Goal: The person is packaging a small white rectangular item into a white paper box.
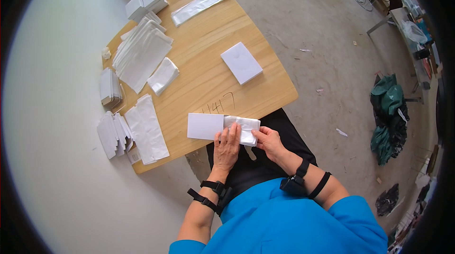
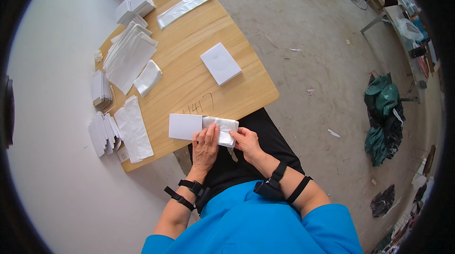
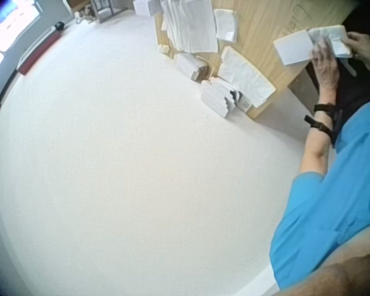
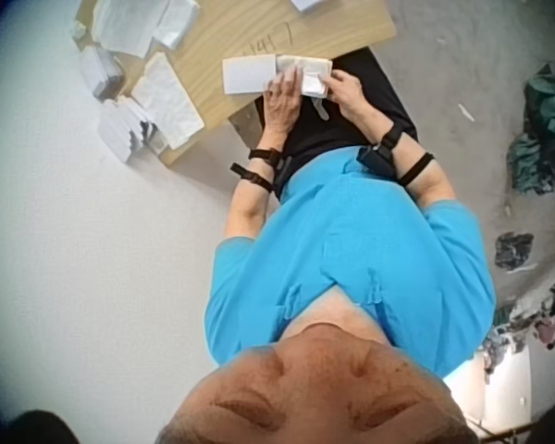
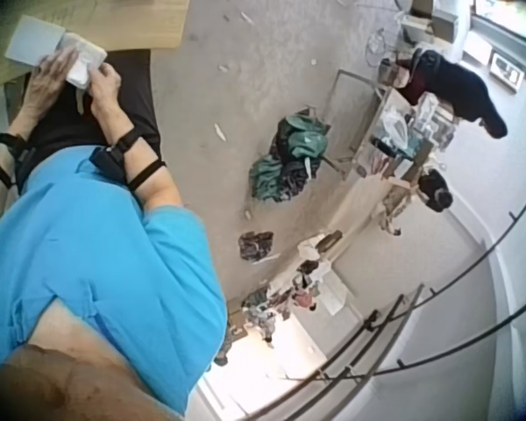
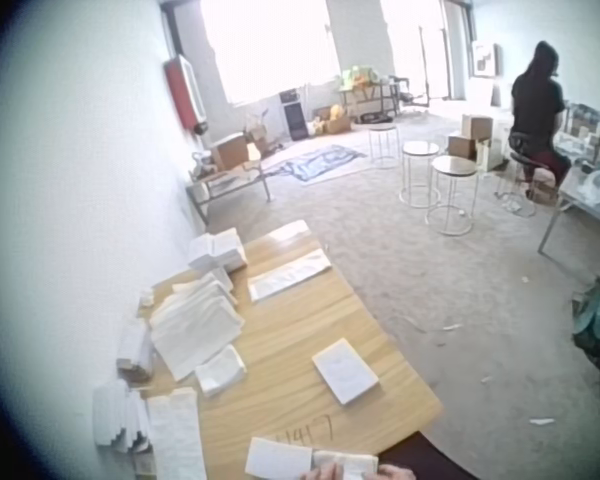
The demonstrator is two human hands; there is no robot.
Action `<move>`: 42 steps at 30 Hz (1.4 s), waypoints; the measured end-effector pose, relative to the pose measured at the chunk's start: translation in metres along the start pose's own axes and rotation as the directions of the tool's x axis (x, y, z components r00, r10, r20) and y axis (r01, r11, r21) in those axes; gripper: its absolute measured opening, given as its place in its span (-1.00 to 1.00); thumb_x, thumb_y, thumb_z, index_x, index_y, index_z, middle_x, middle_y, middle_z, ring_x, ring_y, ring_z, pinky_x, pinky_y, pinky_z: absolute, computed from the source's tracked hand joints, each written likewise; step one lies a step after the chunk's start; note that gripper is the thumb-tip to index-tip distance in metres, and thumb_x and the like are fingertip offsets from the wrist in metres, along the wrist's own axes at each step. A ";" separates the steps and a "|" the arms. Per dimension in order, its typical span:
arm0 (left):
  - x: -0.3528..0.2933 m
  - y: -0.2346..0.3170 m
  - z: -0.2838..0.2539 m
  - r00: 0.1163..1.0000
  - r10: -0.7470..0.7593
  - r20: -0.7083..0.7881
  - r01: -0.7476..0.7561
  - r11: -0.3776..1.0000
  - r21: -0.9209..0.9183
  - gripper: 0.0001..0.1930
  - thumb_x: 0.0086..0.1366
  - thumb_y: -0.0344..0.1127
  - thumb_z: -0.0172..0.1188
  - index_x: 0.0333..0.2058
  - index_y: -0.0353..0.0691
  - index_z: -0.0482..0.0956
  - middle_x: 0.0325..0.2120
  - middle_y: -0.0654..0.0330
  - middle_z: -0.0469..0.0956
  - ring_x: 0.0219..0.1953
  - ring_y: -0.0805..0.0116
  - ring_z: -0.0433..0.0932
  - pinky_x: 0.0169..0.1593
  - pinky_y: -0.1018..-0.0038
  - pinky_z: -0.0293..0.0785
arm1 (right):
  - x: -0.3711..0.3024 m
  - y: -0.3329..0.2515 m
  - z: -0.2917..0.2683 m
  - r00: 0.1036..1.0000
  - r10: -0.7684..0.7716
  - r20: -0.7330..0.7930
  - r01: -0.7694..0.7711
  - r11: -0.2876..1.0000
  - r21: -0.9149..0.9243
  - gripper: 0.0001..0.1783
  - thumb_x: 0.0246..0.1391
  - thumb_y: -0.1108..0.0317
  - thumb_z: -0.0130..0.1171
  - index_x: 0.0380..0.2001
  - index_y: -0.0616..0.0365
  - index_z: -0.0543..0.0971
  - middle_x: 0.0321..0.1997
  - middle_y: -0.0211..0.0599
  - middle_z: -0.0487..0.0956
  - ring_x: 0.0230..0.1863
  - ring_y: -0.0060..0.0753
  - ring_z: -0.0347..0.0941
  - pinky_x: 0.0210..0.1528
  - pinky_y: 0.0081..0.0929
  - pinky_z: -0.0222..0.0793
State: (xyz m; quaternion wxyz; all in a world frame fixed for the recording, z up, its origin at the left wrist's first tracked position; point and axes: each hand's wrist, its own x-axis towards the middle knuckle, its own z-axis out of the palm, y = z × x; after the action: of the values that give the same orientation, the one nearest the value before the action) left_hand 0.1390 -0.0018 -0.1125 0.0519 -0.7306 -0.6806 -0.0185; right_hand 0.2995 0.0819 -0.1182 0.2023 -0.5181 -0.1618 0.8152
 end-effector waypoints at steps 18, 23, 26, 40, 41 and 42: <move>0.045 -0.103 -0.050 0.905 0.094 0.414 -0.006 0.978 -0.209 0.18 -0.32 -0.27 0.60 0.33 -0.23 0.12 0.22 0.05 0.24 0.31 0.01 0.16 0.43 0.10 0.00 | 0.006 -0.002 -0.003 0.956 -0.294 0.001 0.285 0.928 -0.238 -0.80 0.13 0.42 0.26 -0.23 0.34 0.65 -0.43 -0.39 0.64 -0.48 -0.67 0.47 -0.48 -0.64 0.35; 0.043 -0.103 -0.049 0.931 0.171 0.322 -0.082 0.959 -0.271 0.08 -0.33 -0.30 0.58 0.26 -0.24 0.22 0.12 0.06 0.32 0.21 0.03 0.27 0.35 0.19 0.18 | -0.003 -0.008 0.002 0.954 -0.297 0.032 0.294 0.915 -0.276 -0.80 0.14 0.42 0.26 -0.21 0.33 0.66 -0.41 -0.38 0.66 -0.45 -0.68 0.47 -0.43 -0.63 0.38; 0.048 -0.100 -0.055 0.948 0.134 0.290 -0.047 0.956 -0.289 0.05 -0.32 -0.31 0.57 0.23 -0.24 0.24 0.11 0.06 0.33 0.19 0.03 0.29 0.31 0.17 0.21 | -0.007 -0.015 0.005 0.947 -0.319 0.045 0.319 0.908 -0.271 -0.80 0.13 0.41 0.27 -0.22 0.33 0.66 -0.41 -0.39 0.66 -0.44 -0.70 0.47 -0.42 -0.63 0.39; 0.059 -0.074 -0.067 0.973 0.123 0.195 -0.088 0.980 -0.178 0.00 -0.22 -0.30 0.47 0.27 -0.20 0.19 0.12 0.14 0.31 0.26 0.15 0.25 0.44 -0.01 -0.20 | -0.009 -0.029 0.009 0.914 -0.399 0.072 0.397 0.843 -0.364 -0.80 0.11 0.41 0.28 -0.24 0.32 0.67 -0.42 -0.35 0.67 -0.42 -0.66 0.51 -0.36 -0.60 0.44; 0.060 -0.072 -0.067 0.973 0.118 0.199 -0.081 0.979 -0.185 0.00 -0.22 -0.31 0.46 0.27 -0.19 0.19 0.11 0.14 0.31 0.26 0.15 0.25 0.44 -0.02 -0.19 | -0.006 -0.027 0.008 0.914 -0.400 0.069 0.396 0.843 -0.363 -0.80 0.11 0.41 0.28 -0.24 0.32 0.67 -0.42 -0.35 0.67 -0.42 -0.66 0.51 -0.36 -0.60 0.44; 0.059 -0.071 -0.067 0.973 0.111 0.202 -0.072 0.979 -0.192 0.00 -0.22 -0.31 0.46 0.28 -0.19 0.18 0.11 0.14 0.31 0.26 0.14 0.24 0.44 -0.02 -0.19 | -0.004 -0.026 0.007 0.918 -0.392 0.060 0.386 0.846 -0.368 -0.80 0.10 0.42 0.28 -0.25 0.33 0.67 -0.42 -0.34 0.67 -0.43 -0.65 0.51 -0.37 -0.60 0.44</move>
State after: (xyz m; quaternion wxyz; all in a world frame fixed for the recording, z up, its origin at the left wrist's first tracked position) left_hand 0.0751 0.0553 -0.0364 -0.0877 -0.7607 -0.6432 -0.0006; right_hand 0.2988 0.1016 -0.0997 0.2626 -0.5104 -0.4131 0.7070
